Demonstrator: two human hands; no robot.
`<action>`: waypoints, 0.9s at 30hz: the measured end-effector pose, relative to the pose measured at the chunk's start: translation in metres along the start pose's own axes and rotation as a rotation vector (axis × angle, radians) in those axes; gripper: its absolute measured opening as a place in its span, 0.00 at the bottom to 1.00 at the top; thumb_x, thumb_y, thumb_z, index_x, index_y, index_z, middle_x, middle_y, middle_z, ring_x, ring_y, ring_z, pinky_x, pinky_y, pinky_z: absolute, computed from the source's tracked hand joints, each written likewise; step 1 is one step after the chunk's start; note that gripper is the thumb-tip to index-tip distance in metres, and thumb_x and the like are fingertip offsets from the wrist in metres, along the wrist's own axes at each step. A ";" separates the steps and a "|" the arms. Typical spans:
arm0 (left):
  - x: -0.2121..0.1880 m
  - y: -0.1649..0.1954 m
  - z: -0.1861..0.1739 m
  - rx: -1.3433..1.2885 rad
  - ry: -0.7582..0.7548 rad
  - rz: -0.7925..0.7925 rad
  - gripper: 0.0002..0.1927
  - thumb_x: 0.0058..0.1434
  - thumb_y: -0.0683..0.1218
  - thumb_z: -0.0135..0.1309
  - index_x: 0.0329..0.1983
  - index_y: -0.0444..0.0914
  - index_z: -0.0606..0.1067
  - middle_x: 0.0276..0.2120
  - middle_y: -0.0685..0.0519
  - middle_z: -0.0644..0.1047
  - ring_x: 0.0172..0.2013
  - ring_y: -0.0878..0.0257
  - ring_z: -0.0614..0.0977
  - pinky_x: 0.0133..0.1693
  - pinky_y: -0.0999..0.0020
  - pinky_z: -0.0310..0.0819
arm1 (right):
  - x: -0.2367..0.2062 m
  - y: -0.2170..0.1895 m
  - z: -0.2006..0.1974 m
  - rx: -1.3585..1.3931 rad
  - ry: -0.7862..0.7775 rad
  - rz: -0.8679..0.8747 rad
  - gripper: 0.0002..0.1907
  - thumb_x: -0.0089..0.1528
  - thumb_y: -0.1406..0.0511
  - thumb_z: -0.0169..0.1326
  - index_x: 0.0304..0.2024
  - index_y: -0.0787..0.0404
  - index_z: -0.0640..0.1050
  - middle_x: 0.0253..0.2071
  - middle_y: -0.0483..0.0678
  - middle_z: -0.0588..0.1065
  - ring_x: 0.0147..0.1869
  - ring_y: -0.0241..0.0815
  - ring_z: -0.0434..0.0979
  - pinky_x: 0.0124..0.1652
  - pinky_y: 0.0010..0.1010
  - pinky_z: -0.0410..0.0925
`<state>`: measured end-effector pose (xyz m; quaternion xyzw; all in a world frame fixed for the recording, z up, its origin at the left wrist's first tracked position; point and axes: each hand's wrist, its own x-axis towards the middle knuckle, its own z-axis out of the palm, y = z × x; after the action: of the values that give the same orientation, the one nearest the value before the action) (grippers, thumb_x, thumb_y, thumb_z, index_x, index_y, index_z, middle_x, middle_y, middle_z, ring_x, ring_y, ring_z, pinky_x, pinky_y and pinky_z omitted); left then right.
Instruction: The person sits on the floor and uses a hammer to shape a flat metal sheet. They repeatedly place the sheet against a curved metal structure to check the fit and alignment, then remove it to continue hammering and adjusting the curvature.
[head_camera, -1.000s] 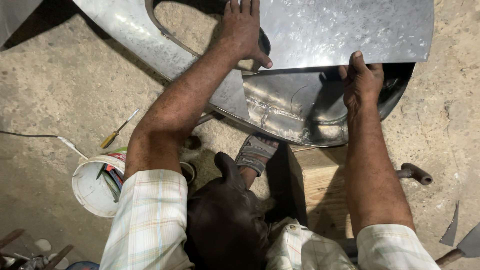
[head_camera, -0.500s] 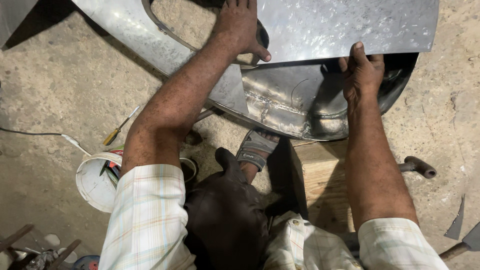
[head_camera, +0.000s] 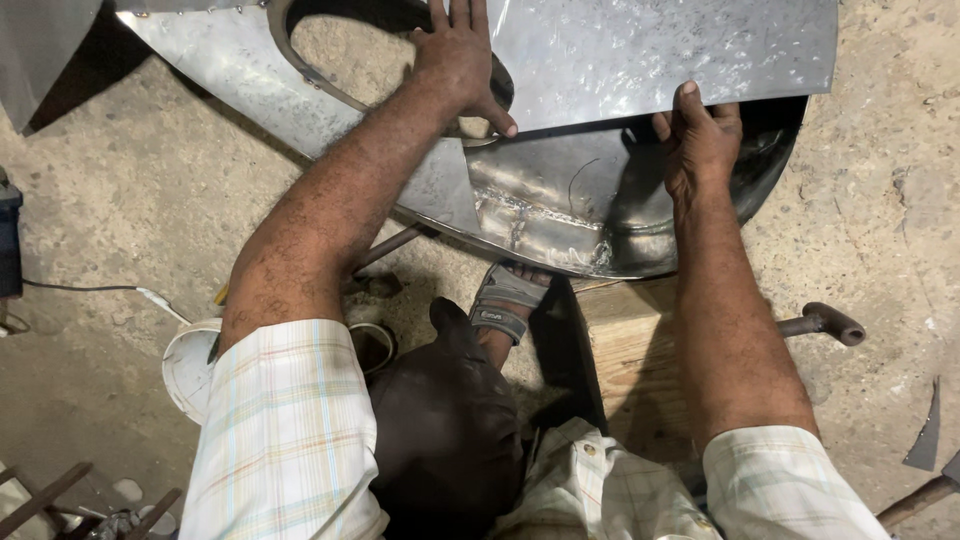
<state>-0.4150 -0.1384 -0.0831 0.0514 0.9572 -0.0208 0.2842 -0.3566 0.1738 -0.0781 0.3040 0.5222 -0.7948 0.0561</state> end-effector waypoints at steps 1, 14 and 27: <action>0.000 0.001 0.000 0.001 0.016 0.003 0.90 0.27 0.79 0.72 0.77 0.27 0.35 0.75 0.28 0.43 0.74 0.29 0.45 0.65 0.26 0.57 | 0.001 0.001 -0.001 0.004 -0.010 -0.013 0.17 0.66 0.66 0.63 0.55 0.60 0.73 0.40 0.46 0.79 0.38 0.34 0.82 0.40 0.29 0.82; -0.014 0.002 -0.007 0.003 0.023 -0.008 0.90 0.29 0.80 0.71 0.77 0.27 0.33 0.76 0.28 0.34 0.74 0.28 0.37 0.68 0.30 0.54 | 0.010 0.007 -0.006 0.004 -0.016 -0.016 0.16 0.68 0.65 0.63 0.56 0.58 0.75 0.43 0.43 0.80 0.41 0.34 0.82 0.44 0.31 0.81; -0.013 -0.008 -0.014 -0.076 0.029 -0.008 0.91 0.25 0.79 0.72 0.77 0.29 0.33 0.76 0.29 0.31 0.75 0.30 0.35 0.71 0.37 0.53 | 0.016 0.013 -0.006 0.013 -0.059 -0.018 0.11 0.70 0.66 0.60 0.54 0.58 0.76 0.40 0.42 0.78 0.37 0.34 0.80 0.40 0.28 0.81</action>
<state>-0.4122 -0.1467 -0.0640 0.0370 0.9615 0.0151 0.2719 -0.3612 0.1771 -0.0989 0.2763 0.5180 -0.8071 0.0623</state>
